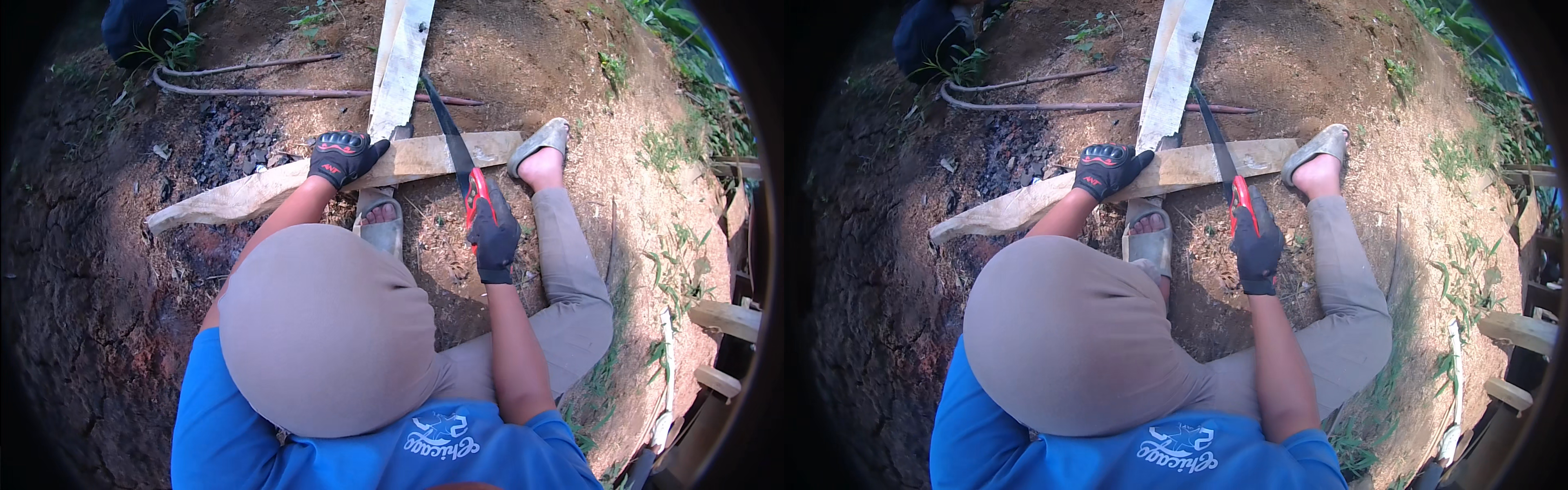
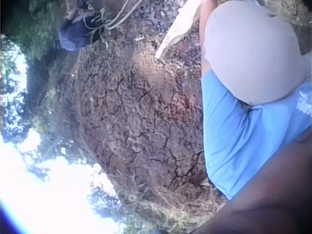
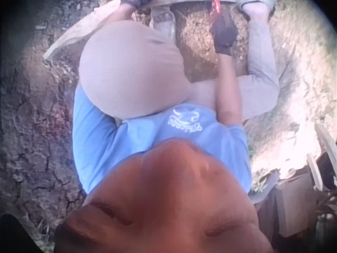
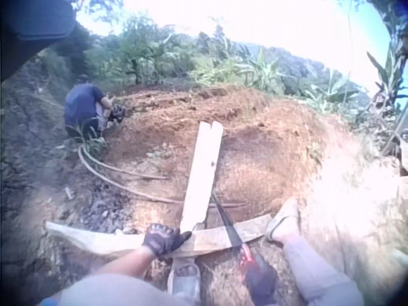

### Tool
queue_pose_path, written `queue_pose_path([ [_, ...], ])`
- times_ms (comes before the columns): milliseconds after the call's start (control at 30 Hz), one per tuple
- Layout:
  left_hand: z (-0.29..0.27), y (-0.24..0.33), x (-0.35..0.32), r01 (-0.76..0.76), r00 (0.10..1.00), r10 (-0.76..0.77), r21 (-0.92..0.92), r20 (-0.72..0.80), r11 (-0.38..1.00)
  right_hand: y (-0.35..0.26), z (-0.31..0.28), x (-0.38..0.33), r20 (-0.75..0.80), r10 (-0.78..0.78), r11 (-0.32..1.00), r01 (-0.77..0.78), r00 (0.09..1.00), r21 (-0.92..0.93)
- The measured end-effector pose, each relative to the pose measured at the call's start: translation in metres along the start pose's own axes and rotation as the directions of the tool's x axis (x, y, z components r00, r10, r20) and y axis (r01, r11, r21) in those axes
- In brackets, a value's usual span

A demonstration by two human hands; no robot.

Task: The person saws a wooden board resting on lumber on the ground using a hand saw while wearing gloves.

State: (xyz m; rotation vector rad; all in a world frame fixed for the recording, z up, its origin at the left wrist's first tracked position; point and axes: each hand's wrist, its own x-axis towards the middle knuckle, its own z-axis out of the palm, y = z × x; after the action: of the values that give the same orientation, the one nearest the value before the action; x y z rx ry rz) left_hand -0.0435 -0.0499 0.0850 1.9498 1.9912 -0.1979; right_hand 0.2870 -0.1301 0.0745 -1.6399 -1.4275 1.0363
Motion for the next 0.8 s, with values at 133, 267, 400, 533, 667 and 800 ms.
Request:
queue_pose_path([
  [133, 0.002, -0.003, -0.001, 0.011, 0.999, -0.012, -0.014, -0.051, 1.000, -0.006, -0.028, -0.022, 0.021, 0.016, 1.000, -0.015, 1.000, -0.020],
  [267, 0.010, -0.009, -0.003, -0.014, 0.995, 0.012, -0.019, -0.101, 1.000, -0.004, -0.085, -0.095, 0.020, -0.166, 0.966, 0.167, 0.986, -0.196],
  [400, 0.008, 0.001, -0.005, -0.026, 0.998, 0.027, 0.022, -0.061, 0.999, 0.021, -0.087, -0.083, -0.048, -0.343, 0.935, 0.336, 0.938, -0.114],
  [533, 0.010, 0.000, -0.001, -0.028, 0.994, 0.031, 0.025, -0.100, 0.999, -0.017, -0.041, -0.007, 0.047, -0.154, 0.982, 0.158, 0.987, -0.101],
  [667, 0.007, -0.002, -0.001, -0.019, 0.996, 0.019, 0.009, -0.092, 1.000, -0.018, -0.023, -0.004, 0.042, 0.085, 0.996, -0.085, 0.995, -0.016],
  [800, 0.008, -0.006, 0.003, -0.015, 0.997, 0.015, 0.007, -0.071, 1.000, -0.020, -0.059, -0.069, 0.036, 0.028, 0.999, -0.027, 0.999, -0.045],
])
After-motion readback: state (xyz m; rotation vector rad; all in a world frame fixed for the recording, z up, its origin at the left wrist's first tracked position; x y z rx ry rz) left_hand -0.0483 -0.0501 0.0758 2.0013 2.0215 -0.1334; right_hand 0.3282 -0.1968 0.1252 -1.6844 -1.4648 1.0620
